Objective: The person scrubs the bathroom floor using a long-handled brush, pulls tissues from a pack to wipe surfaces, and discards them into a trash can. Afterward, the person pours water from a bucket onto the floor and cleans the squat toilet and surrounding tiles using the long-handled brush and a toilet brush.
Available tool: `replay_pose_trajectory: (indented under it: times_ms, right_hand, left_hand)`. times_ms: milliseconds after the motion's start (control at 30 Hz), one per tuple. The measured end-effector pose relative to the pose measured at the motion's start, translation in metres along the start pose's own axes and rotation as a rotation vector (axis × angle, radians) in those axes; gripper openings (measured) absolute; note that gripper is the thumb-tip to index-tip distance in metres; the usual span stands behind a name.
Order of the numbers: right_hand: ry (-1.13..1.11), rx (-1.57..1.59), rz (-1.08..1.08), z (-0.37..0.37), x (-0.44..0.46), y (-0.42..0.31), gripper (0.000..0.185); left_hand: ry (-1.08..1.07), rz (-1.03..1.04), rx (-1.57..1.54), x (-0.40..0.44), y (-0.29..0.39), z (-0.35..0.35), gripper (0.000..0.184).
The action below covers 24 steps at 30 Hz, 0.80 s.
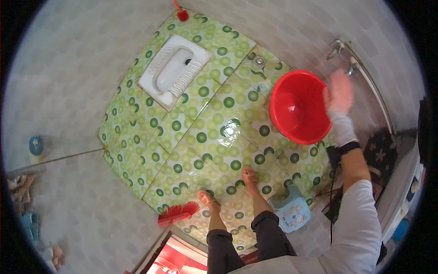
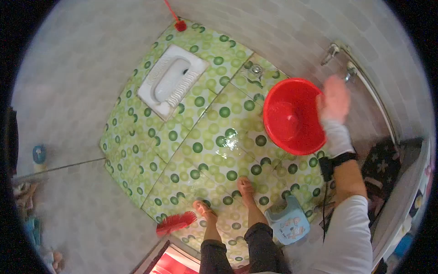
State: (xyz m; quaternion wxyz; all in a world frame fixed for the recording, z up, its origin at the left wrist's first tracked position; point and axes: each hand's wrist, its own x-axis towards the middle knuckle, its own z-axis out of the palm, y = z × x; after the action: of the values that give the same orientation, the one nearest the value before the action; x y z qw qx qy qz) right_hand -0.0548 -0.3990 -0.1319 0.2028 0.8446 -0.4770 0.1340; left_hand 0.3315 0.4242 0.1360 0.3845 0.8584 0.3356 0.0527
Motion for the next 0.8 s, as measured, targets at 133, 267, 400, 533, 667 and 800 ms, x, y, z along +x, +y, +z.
replay_pose_trajectory:
  times_ms: [133, 267, 400, 533, 667, 800]
  right_hand:
    - [0.023, -0.064, 0.240, 0.002, 0.063, 0.086, 0.041]
    - [-0.250, 0.532, 0.359, 0.063, 0.063, 0.165, 0.024]
    - [-0.056, 0.806, 0.268, 0.138, 0.052, 0.220, 0.017]
    - [0.174, 0.454, 0.310, 0.146, 0.038, 0.233, 0.026]
    - [-0.383, 0.667, 0.704, 0.215, 0.040, 0.314, 0.024]
    - [-0.080, -0.185, 0.113, 0.061, 0.074, 0.168, 0.044]
  left_hand:
    - [-0.654, -0.053, -0.196, 0.176, -0.068, -0.054, 0.033]
    - [-0.268, 0.177, -0.381, 0.082, -0.037, 0.000, 0.038]
    - [-0.214, 0.212, -0.211, 0.008, 0.008, 0.030, 0.040]
    - [-0.321, 0.189, -0.111, -0.001, 0.017, 0.029, 0.037]
    - [-0.341, 0.210, -0.149, 0.004, 0.010, 0.037, 0.028]
    - [-0.459, 0.352, -0.255, 0.051, 0.008, 0.073, 0.023]
